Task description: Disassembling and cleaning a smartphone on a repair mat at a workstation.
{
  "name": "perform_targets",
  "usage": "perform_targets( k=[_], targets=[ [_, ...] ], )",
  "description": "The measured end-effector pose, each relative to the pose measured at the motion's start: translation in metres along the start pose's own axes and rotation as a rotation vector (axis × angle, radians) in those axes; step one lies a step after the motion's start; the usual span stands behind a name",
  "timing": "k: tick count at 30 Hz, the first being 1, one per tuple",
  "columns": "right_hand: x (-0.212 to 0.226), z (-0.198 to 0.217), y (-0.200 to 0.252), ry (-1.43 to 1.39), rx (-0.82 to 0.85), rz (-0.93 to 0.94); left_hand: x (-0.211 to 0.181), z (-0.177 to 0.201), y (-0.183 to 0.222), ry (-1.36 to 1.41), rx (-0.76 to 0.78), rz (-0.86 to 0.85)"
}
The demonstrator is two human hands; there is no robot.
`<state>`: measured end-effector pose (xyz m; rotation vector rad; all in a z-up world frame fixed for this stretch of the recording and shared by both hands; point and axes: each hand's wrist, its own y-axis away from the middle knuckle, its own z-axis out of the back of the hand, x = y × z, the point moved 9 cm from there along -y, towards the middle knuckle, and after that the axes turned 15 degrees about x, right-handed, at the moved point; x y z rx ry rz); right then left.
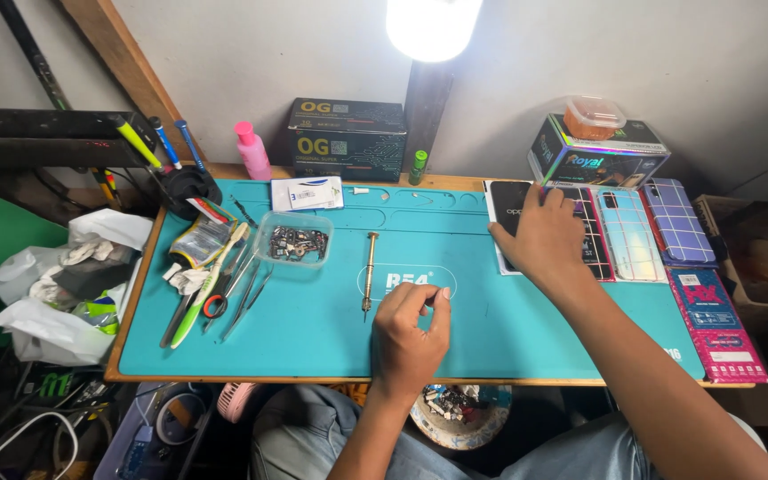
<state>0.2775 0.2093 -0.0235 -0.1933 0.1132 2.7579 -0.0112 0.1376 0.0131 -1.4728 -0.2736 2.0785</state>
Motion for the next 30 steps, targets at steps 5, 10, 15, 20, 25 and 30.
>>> perform_targets(
  k=[5, 10, 15, 20, 25, 30],
  targets=[
    [0.015, 0.062, 0.097, -0.326, -0.266, 0.187, 0.016, 0.026, 0.013, -0.19, -0.239, 0.096],
    [-0.029, 0.028, 0.165, -0.707, -0.483, 0.246, 0.057, 0.042, 0.026, -0.449, -0.187, 0.284],
    [-0.051, -0.003, 0.181, -0.933, -0.362, 0.086, 0.055, 0.053, 0.033, -0.615, 0.003, 0.268],
    [-0.054, -0.004, 0.179, -1.005, -0.342, 0.078, 0.056, 0.099, 0.056, -0.735, 0.014, 0.266],
    [-0.051, 0.003, 0.183, -0.985, -0.318, 0.091, 0.059, 0.125, 0.062, -0.696, 0.052, 0.27],
    [-0.052, 0.011, 0.185, -0.937, -0.351, 0.117, 0.059, 0.11, 0.06, -0.699, 0.091, 0.183]
  ],
)
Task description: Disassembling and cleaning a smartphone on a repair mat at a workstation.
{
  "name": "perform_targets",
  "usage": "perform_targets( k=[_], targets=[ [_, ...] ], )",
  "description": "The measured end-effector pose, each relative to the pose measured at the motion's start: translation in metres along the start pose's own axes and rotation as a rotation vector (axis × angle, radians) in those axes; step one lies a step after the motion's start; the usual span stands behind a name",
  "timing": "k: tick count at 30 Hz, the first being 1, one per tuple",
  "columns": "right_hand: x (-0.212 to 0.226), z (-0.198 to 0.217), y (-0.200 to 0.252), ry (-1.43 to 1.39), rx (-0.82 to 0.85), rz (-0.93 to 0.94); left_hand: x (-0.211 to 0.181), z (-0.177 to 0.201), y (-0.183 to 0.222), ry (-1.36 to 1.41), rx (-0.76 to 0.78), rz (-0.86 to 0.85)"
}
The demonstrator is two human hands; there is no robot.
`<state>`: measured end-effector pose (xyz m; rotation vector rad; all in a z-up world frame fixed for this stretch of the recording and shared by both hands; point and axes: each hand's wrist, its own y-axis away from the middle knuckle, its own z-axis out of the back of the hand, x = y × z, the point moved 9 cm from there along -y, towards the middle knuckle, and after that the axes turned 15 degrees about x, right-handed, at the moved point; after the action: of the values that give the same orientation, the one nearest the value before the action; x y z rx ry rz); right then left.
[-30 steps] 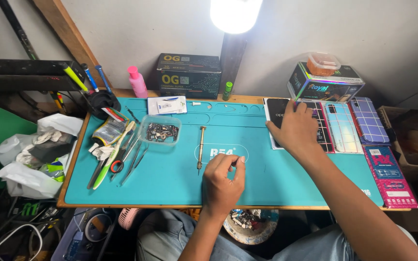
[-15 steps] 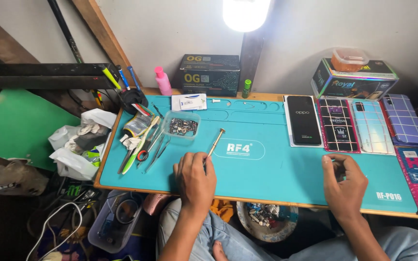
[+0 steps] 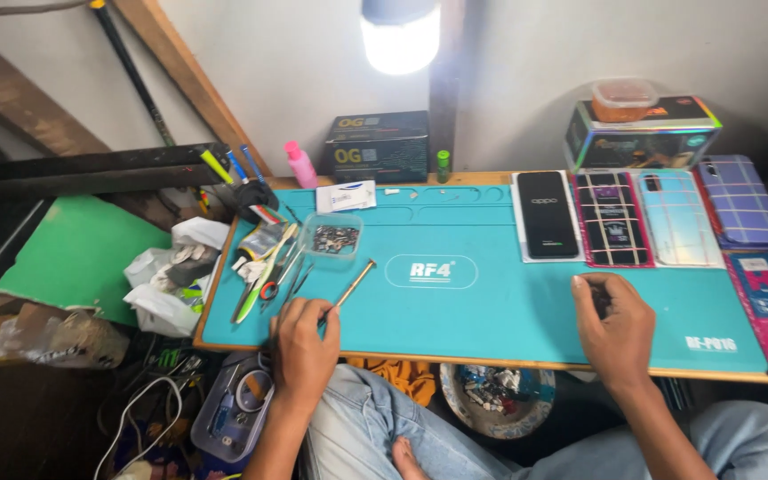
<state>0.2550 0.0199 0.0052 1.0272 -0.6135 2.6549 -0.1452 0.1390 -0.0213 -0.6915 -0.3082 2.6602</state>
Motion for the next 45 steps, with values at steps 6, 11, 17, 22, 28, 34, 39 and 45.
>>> perform_targets(
  k=[6, 11, 17, 22, 28, 34, 39, 45],
  targets=[
    [-0.034, 0.037, 0.0, -0.21, -0.101, -0.133, 0.027, 0.002, 0.01, -0.157, -0.011, -0.012],
    [-0.096, 0.131, 0.007, 0.219, -0.22, -0.225, 0.061, -0.044, 0.038, -0.071, -0.157, -0.018],
    [-0.209, 0.168, 0.012, 0.438, 0.075, -0.67, -0.081, -0.079, 0.035, 0.124, -0.038, -0.057],
    [-0.176, 0.202, 0.023, 0.229, -0.03, -0.695, -0.193, -0.088, 0.031, 0.243, 0.061, -0.216],
    [-0.114, 0.229, 0.04, -0.167, -0.315, -0.368, -0.281, -0.058, 0.01, 0.479, 0.178, -0.327],
    [-0.089, 0.129, 0.054, -1.06, -0.102, -0.357, -0.341, -0.056, -0.007, 0.859, 0.474, -0.278],
    [-0.034, 0.091, 0.054, -0.98, 0.078, -0.107, -0.352, -0.028, -0.005, 0.788, 0.248, -0.447],
    [0.013, 0.065, 0.07, -0.744, 0.018, -0.022, -0.341, -0.034, 0.015, 0.573, 0.151, -0.6]
  ],
)
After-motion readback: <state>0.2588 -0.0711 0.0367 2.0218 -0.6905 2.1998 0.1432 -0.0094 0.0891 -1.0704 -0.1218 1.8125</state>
